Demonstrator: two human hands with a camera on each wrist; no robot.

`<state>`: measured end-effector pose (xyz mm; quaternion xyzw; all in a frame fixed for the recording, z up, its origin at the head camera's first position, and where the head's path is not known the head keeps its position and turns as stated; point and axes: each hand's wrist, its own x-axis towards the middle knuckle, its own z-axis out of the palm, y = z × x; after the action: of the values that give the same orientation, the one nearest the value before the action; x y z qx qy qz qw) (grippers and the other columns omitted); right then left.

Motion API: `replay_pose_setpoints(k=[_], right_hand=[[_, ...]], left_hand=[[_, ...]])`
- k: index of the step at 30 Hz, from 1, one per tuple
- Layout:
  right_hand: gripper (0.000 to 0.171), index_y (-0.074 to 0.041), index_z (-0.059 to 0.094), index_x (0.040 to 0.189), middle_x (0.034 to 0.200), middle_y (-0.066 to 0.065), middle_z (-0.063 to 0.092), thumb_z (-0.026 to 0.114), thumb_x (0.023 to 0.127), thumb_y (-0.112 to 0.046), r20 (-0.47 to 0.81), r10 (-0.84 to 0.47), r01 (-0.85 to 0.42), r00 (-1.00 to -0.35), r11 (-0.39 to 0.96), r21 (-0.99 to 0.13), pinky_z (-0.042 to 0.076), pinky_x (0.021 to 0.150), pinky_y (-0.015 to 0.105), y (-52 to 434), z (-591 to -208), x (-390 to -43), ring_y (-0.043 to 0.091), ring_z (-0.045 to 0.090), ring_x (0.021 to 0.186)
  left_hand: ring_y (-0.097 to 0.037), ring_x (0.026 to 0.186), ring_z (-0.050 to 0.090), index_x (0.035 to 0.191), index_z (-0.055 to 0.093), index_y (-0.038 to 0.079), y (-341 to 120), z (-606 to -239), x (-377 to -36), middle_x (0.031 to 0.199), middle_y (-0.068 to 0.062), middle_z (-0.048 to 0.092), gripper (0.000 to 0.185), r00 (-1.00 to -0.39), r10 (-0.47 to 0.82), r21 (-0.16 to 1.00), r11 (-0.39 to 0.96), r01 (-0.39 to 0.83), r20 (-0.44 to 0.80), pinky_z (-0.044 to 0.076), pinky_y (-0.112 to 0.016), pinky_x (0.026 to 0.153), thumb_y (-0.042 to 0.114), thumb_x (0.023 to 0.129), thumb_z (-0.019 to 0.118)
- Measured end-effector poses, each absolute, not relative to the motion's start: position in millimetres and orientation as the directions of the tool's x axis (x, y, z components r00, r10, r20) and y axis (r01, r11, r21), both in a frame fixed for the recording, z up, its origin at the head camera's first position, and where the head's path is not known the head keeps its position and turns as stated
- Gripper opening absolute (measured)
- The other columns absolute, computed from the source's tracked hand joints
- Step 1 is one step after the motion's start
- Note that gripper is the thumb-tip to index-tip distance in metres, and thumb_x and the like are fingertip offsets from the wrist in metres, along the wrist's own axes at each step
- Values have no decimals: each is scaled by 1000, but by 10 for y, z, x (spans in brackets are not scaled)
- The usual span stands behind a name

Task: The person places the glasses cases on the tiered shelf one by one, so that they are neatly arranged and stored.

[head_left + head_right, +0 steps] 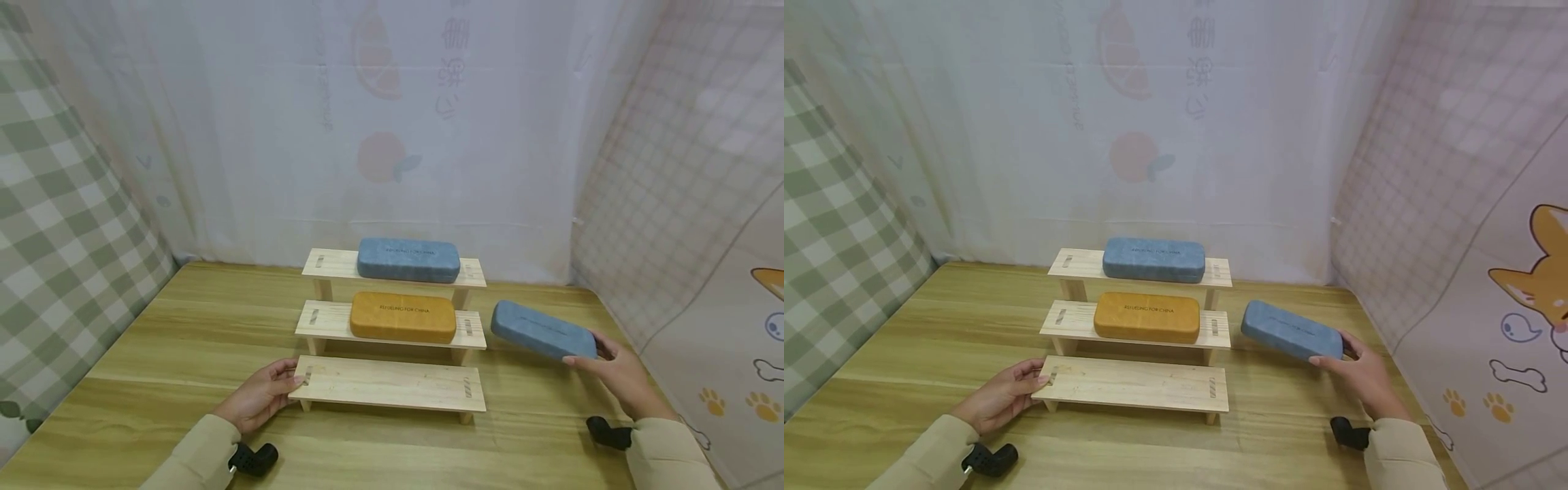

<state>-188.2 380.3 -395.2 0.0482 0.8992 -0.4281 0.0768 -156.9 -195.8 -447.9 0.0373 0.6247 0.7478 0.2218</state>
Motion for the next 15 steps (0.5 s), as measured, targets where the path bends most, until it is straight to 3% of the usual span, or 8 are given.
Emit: replay_pose_setpoints(k=[6, 10, 12, 15], right_hand=[[99, -6, -2, 155, 154, 33, 10, 65, 91, -43, -162, 58, 164, -985, 593, -788, 32, 99, 65, 3769, -3897, -1738, 56, 17, 135], [97, -6, 2, 155, 152, 30, 19, 66, 91, -42, -137, 104, 172, -985, 602, -780, 49, 87, 34, 3747, -3870, -1663, 44, 34, 129], [96, -5, 7, 155, 150, 28, 26, 67, 90, -41, -113, 127, 167, -986, 619, -767, 49, 76, 19, 3734, -3862, -1629, 23, 47, 118], [95, -5, 11, 155, 146, 25, 30, 70, 89, -38, -78, 141, 150, -987, 624, -767, 46, 69, 11, 3718, -3852, -1571, -5, 44, 101]], left_hand=[[-10, 97, 57, 143, 9, -18, -1952, -4471, -1561, 113, -6, 52, 66, -899, 376, 950, -120, -287, -224, 51, -24, 83, 5, 98, 51], [-10, 97, 57, 144, 8, -18, -1951, -4464, -1555, 113, -6, 52, 67, -900, 374, 951, -120, -286, -223, 51, -23, 83, 5, 98, 51], [-10, 97, 57, 144, 8, -18, -1951, -4463, -1553, 113, -6, 52, 67, -900, 373, 951, -118, -285, -224, 51, -23, 83, 5, 99, 51], [-9, 97, 57, 144, 7, -18, -1951, -4466, -1555, 113, -6, 52, 67, -901, 371, 951, -116, -286, -226, 51, -23, 83, 5, 99, 51]])
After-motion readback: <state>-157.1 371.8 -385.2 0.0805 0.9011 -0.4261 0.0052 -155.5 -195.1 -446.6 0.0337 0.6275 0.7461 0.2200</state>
